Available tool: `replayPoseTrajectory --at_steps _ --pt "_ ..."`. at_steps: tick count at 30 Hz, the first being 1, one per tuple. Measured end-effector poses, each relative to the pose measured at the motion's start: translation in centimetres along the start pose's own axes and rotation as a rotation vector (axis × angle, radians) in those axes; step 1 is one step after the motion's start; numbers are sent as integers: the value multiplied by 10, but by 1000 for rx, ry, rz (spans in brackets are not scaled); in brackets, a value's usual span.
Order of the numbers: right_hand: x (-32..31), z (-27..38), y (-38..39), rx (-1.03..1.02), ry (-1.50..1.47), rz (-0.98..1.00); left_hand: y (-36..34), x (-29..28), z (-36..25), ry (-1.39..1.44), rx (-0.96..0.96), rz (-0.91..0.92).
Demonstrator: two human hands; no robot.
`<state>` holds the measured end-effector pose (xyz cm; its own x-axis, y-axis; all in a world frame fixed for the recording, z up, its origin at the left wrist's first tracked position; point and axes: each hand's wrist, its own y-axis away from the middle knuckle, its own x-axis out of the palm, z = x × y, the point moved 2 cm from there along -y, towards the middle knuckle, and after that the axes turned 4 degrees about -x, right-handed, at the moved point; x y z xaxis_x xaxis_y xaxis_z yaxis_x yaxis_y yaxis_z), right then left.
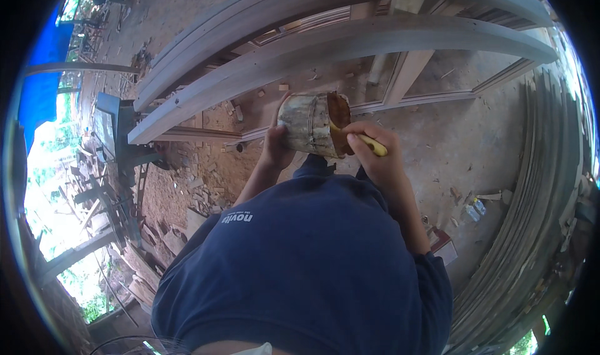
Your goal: The person applies varnish to a wooden window frame using a paintbrush.
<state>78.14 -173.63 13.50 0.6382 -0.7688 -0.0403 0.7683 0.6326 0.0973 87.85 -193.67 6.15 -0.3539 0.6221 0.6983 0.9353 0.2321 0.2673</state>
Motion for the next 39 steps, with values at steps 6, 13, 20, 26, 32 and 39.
replayPoseTrajectory --at_steps 6,13,20,26,32,39 --pt "5 23 -7 -202 172 79 1 21 -17 -52 55 30" --pt "10 51 -8 -209 201 69 -2 21 -27 -459 81 73" --pt "23 55 -14 -203 278 198 7 59 -71 -1255 484 287" --pt "31 41 -13 -245 100 87 8 54 -69 -1239 399 412" --pt "33 41 -8 50 5 146 18 40 -52 -1087 455 388" --pt "32 42 -6 -78 63 234 22 35 -49 -1234 484 392"
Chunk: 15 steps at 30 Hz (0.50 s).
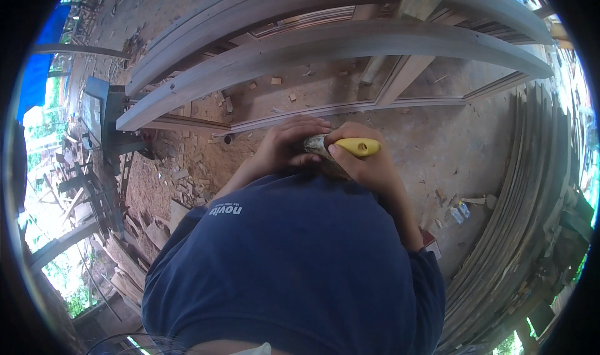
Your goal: The person applies varnish to a wooden window frame using a paintbrush.
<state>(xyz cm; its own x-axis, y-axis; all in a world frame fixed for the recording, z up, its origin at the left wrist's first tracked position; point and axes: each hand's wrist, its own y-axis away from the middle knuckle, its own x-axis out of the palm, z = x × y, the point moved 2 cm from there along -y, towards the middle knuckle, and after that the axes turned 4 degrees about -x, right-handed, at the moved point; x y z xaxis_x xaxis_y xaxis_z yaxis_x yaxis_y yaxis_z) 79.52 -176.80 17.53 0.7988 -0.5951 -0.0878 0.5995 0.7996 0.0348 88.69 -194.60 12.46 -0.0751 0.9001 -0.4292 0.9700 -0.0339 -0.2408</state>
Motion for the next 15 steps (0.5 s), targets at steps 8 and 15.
replayPoseTrajectory --at_steps 8,15 --pt "0 0 12 114 -57 -112 16 6 7 66 -6 -67" --pt "-79 -17 25 -130 -474 -469 44 15 23 248 -453 -334"
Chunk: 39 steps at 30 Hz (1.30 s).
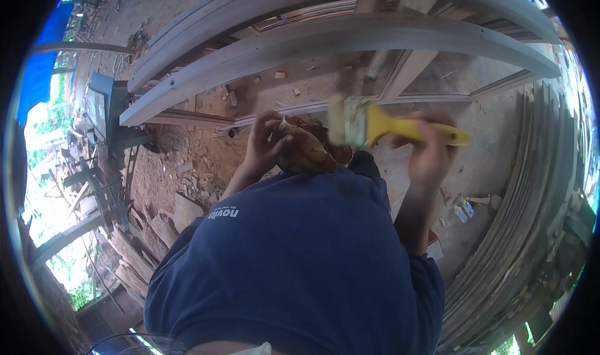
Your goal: The person applies varnish to a wooden window frame using a paintbrush.
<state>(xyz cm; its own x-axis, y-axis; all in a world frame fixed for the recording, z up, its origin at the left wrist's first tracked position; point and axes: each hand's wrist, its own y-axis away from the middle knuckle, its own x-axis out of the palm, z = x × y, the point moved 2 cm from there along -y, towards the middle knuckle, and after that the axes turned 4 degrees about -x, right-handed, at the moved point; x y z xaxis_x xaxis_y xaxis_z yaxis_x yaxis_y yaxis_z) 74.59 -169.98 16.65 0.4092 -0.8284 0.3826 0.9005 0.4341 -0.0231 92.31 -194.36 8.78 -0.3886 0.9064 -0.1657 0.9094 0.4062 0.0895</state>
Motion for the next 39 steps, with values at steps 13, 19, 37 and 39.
replayPoseTrajectory --at_steps 13,19,37,39 --pt "0 -59 -58 -239 161 -122 13 5 17 79 -115 -255" --pt "10 -97 -94 -494 493 158 19 -10 26 26 -168 -375" --pt "-96 -112 -110 -143 645 20 21 31 0 77 -218 -342" --pt "-54 -117 -106 -919 696 281 18 41 5 56 -207 -308"
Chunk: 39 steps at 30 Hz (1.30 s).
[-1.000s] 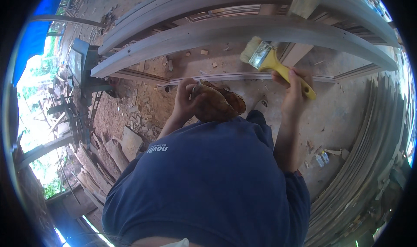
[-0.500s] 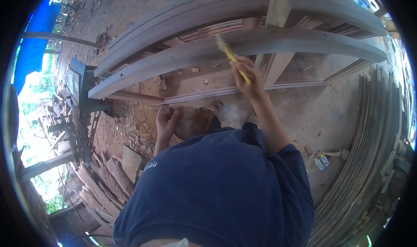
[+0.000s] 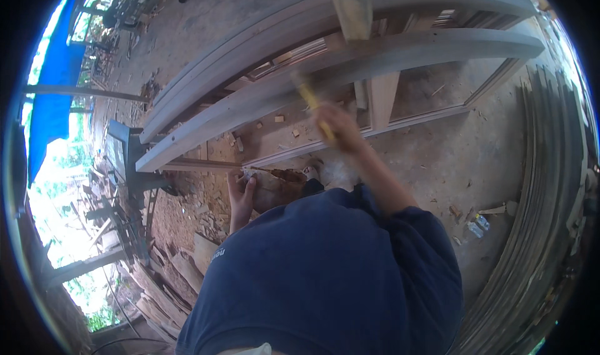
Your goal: The person applies varnish to a wooden window frame using a paintbrush.
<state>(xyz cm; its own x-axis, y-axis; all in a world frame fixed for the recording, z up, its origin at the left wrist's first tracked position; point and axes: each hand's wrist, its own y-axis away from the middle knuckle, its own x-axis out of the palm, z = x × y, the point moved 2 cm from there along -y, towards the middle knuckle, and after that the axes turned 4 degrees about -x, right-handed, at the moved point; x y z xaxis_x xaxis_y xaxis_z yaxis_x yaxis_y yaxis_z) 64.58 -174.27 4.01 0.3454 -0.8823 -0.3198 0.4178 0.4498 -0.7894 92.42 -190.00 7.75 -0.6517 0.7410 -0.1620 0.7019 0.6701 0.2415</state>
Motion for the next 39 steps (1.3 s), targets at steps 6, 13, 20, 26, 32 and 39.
replayPoseTrajectory --at_steps 6,13,20,26,32,39 --pt "-18 -17 6 129 -130 39 14 43 -8 61 -20 1" --pt "-199 -99 44 200 361 -430 23 46 11 197 -38 41" --pt "-144 -79 59 429 -14 -245 25 93 10 258 -76 271" --pt "-98 -58 46 161 -131 133 30 148 16 338 -101 456" --pt "-248 -130 67 340 252 -268 8 159 18 216 -117 566" --pt "-240 -128 82 732 -485 -668 -6 174 15 285 -196 641"
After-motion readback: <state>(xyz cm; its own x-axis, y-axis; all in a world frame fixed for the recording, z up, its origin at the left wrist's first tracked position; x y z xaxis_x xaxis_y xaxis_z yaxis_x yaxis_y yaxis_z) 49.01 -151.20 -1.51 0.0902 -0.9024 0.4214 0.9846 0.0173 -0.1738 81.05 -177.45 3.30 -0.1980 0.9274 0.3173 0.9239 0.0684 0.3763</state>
